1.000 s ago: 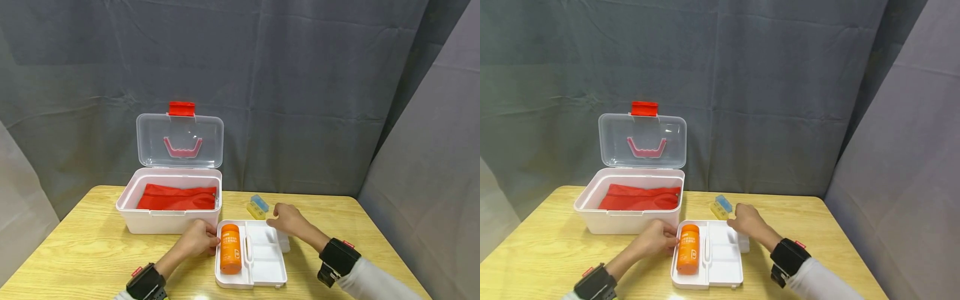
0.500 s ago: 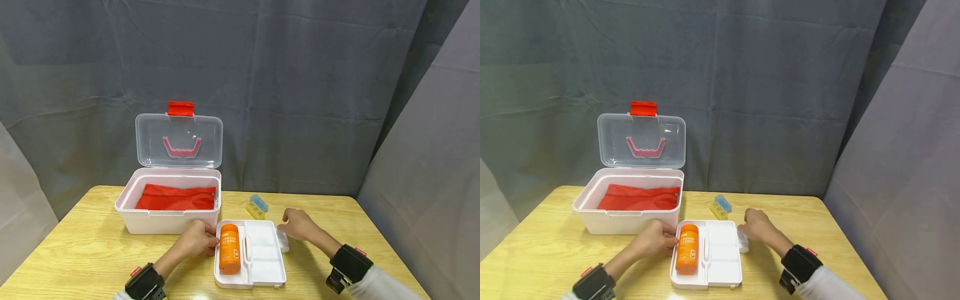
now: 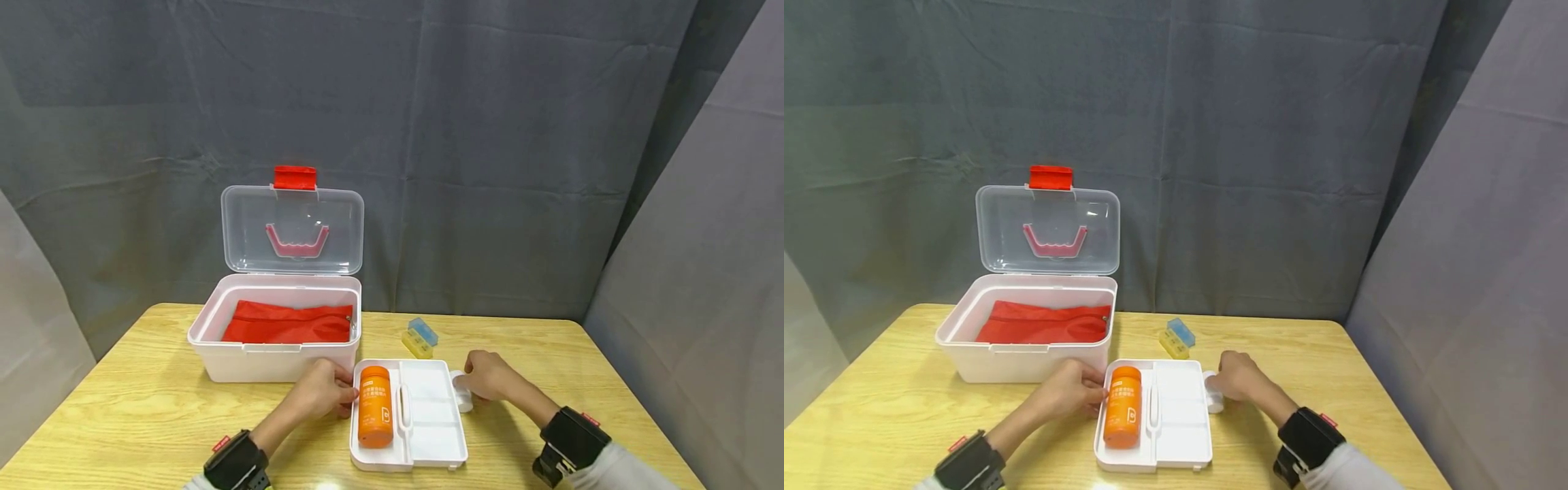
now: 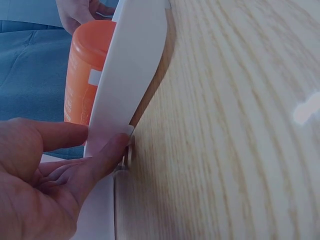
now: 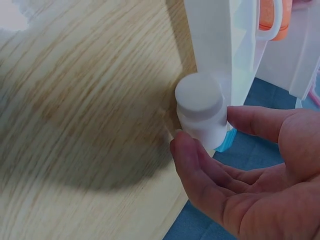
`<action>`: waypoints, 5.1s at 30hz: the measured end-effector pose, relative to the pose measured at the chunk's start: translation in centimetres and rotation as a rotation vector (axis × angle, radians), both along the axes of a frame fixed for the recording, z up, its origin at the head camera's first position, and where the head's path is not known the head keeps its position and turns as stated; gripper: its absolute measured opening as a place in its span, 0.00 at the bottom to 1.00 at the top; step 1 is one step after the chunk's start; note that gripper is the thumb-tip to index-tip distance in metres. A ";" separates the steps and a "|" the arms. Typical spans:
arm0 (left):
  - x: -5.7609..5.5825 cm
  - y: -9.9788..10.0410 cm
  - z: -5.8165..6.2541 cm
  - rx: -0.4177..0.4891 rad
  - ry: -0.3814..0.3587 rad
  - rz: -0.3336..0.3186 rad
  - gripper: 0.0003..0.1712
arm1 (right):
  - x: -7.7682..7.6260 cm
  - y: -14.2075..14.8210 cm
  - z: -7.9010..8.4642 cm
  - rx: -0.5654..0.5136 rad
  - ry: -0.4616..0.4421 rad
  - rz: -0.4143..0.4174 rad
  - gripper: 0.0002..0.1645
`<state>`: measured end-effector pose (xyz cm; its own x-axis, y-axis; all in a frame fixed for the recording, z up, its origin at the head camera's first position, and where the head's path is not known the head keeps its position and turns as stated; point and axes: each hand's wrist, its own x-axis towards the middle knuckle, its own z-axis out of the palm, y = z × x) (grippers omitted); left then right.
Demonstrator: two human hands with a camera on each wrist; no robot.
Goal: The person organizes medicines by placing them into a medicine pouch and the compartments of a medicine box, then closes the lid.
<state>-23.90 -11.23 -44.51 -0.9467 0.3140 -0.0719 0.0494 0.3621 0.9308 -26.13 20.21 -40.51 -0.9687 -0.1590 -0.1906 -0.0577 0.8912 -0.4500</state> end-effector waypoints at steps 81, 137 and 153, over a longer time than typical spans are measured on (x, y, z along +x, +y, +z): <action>0.0 0.1 0.1 0.004 -0.015 0.019 0.11 | 2.1 -3.0 1.6 -0.039 0.164 0.079 0.18; 0.1 0.1 0.3 0.003 -0.033 0.026 0.13 | 3.8 -5.1 -0.3 -0.042 0.204 0.270 0.20; 0.0 0.1 0.3 -0.006 -0.028 0.027 0.13 | 3.6 -5.2 -0.4 -0.044 0.208 0.283 0.20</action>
